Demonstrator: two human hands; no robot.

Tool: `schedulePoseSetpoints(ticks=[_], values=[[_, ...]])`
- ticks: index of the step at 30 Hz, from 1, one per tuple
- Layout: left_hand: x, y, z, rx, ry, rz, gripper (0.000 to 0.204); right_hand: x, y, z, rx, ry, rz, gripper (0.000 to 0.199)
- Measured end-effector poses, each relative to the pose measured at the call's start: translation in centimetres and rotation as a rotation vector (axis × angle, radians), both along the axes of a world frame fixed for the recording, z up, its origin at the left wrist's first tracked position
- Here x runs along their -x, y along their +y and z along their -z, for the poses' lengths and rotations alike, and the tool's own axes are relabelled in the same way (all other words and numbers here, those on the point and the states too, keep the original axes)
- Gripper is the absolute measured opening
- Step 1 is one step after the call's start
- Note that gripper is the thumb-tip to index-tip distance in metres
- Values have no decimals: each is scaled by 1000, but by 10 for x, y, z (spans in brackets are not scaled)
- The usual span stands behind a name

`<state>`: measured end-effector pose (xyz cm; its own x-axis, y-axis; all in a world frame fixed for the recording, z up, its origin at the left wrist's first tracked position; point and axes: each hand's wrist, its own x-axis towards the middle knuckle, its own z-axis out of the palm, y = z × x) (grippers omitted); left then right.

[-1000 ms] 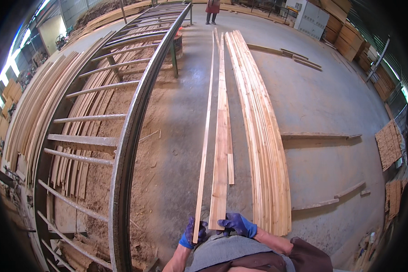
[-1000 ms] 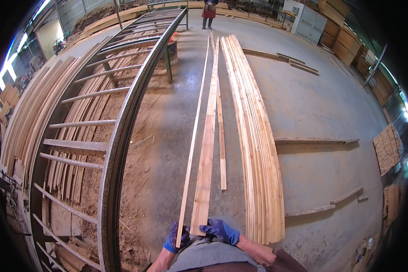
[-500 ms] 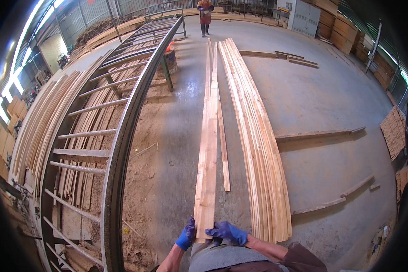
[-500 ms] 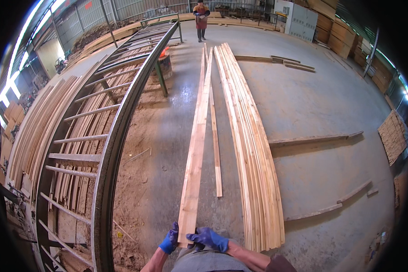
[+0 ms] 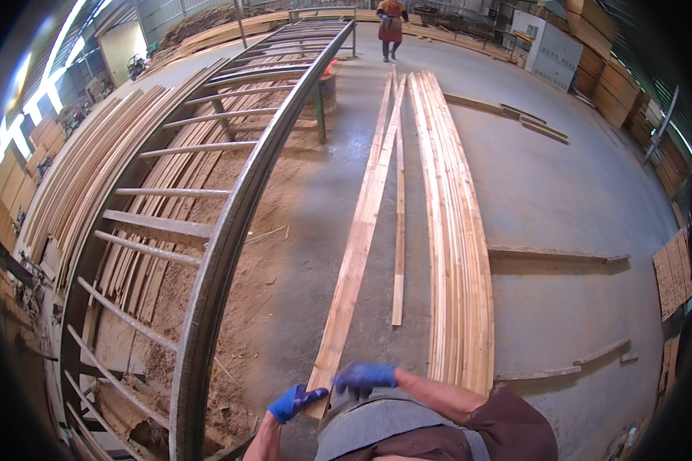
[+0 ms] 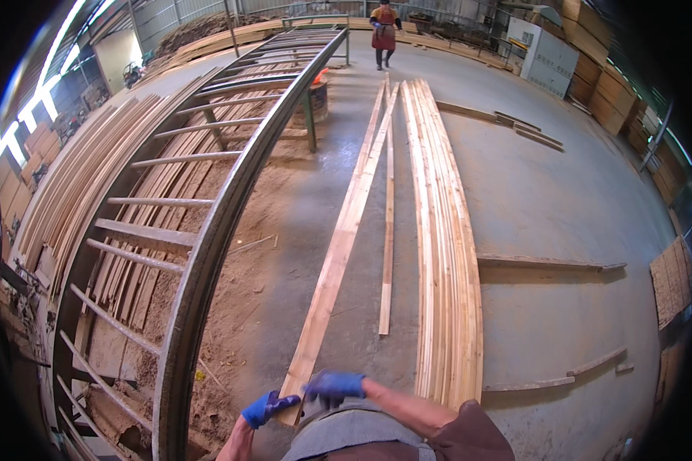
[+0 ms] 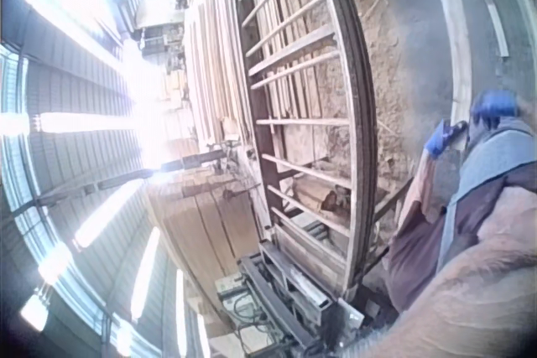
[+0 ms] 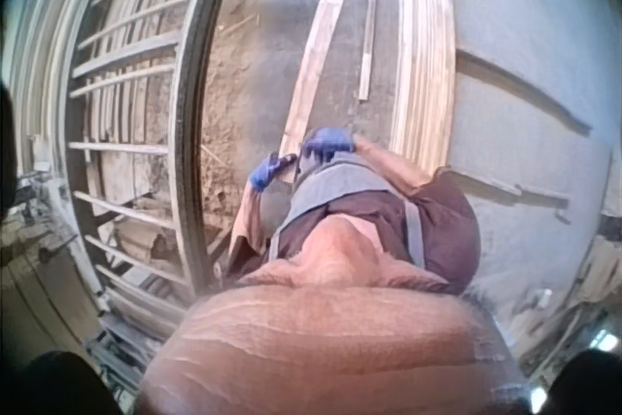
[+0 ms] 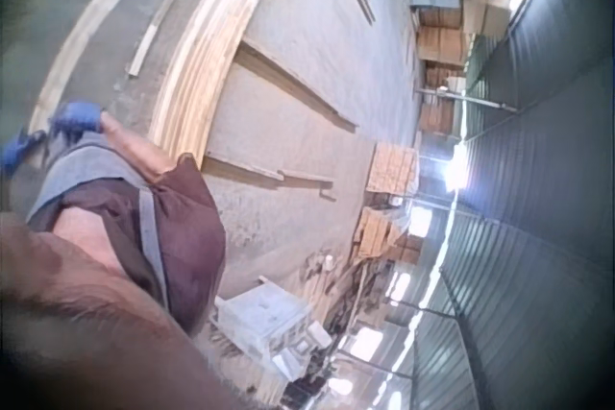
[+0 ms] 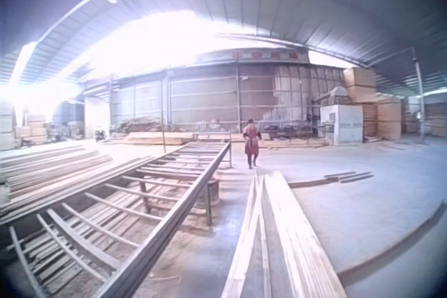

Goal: The person picks up long, thin wooden planks from a pile on the floor and places them onto a metal rack. They repeat this process, moving planks from the floor to the rack and arranging them in a neat stack.

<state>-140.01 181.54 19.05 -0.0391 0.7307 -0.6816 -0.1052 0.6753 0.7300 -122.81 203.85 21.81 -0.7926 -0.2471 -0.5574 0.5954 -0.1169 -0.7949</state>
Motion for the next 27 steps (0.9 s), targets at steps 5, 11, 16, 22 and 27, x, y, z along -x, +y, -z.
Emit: schedulePoseSetpoints(ticks=[5,11,16,22,27], values=[[15,-75,-32,123,302,64,52,47,65,115,273,-246,749,61],[-6,-180,-52,37,901,102,55,188,112,184,654,89,1073,61],[-34,-214,-69,421,916,186,40,245,184,202,801,53,1194,70],[-5,-171,-111,689,899,186,41,289,173,211,732,-12,1400,66],[93,-4,-74,508,792,-13,58,284,141,195,1083,-43,1208,59]])
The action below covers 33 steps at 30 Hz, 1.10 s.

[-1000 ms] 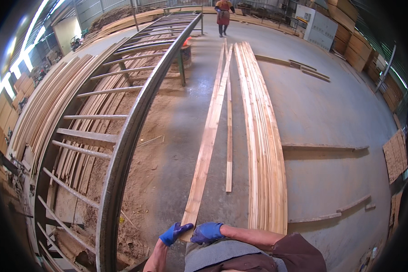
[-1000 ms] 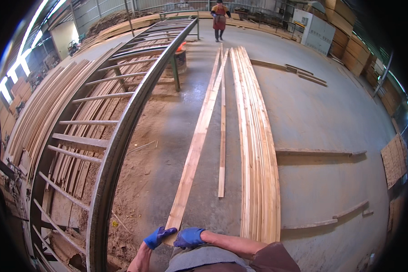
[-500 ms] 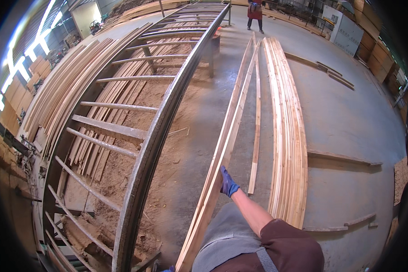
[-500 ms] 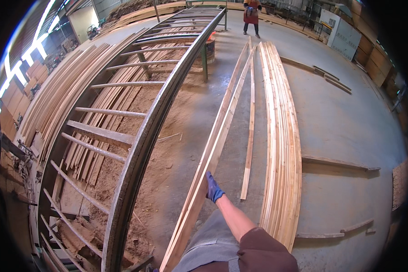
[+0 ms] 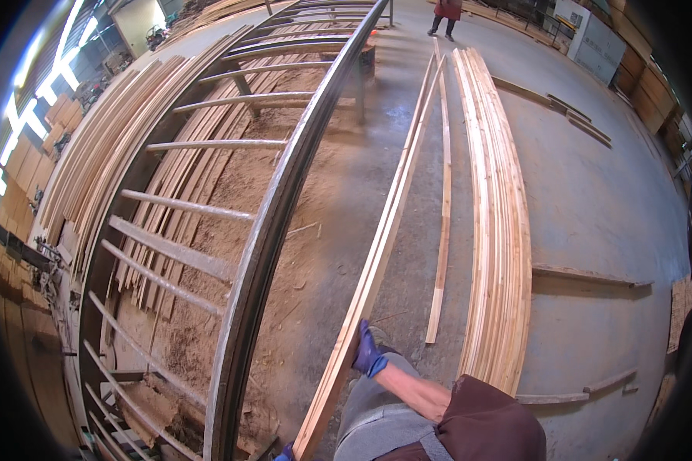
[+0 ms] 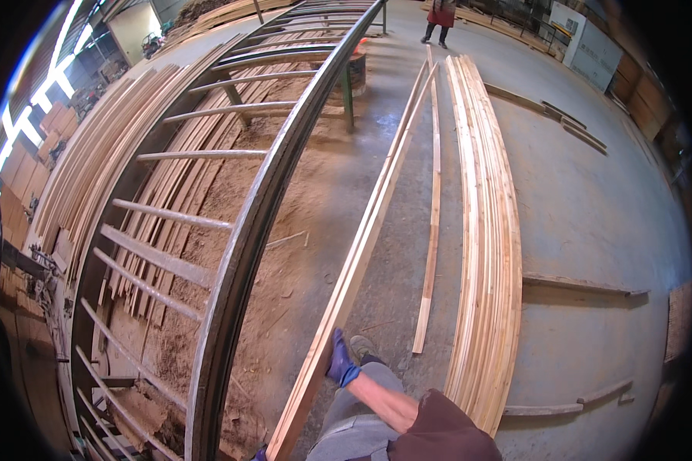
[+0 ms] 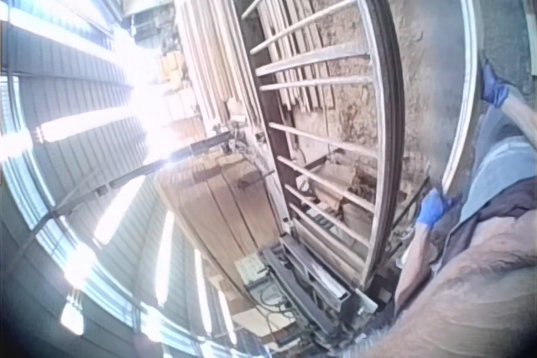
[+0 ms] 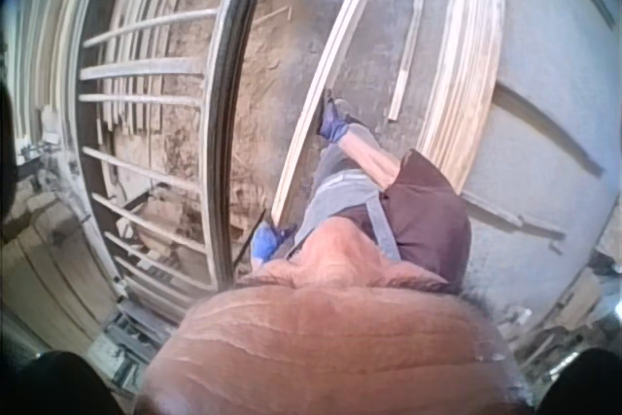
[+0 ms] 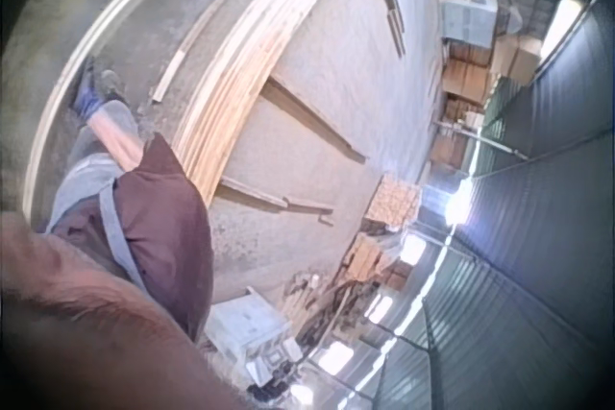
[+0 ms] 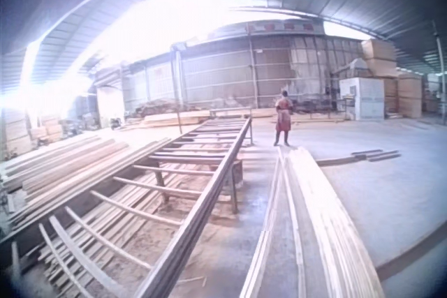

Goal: The person picks up long, thin wooden planks from a pile on the floor and places them onto a metal rack. They repeat this process, moving planks from the floor to the rack and arranging them in a neat stack.

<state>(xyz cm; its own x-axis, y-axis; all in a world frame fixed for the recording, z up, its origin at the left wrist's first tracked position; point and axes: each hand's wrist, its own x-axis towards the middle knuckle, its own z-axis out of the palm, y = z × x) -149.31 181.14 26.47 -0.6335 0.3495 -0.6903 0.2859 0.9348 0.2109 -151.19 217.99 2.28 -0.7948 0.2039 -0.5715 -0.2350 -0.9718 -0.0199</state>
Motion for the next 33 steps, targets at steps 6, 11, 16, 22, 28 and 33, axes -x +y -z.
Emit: schedulePoseSetpoints(ticks=[6,11,16,22,28,33], values=[[-29,-33,36,82,152,13,41,-18,17,-34,114,7,-161,63],[-74,-87,-17,102,82,62,26,12,187,26,-159,-198,-6,99],[-168,-198,28,259,97,-98,15,-3,163,51,-241,-366,29,69],[-209,-222,41,375,152,11,17,-45,119,24,-18,-394,-141,78],[-208,-209,54,316,186,-135,30,-42,120,-17,32,-401,-109,82],[-205,-197,63,259,235,-242,45,-13,133,-2,-88,-389,-144,78]])
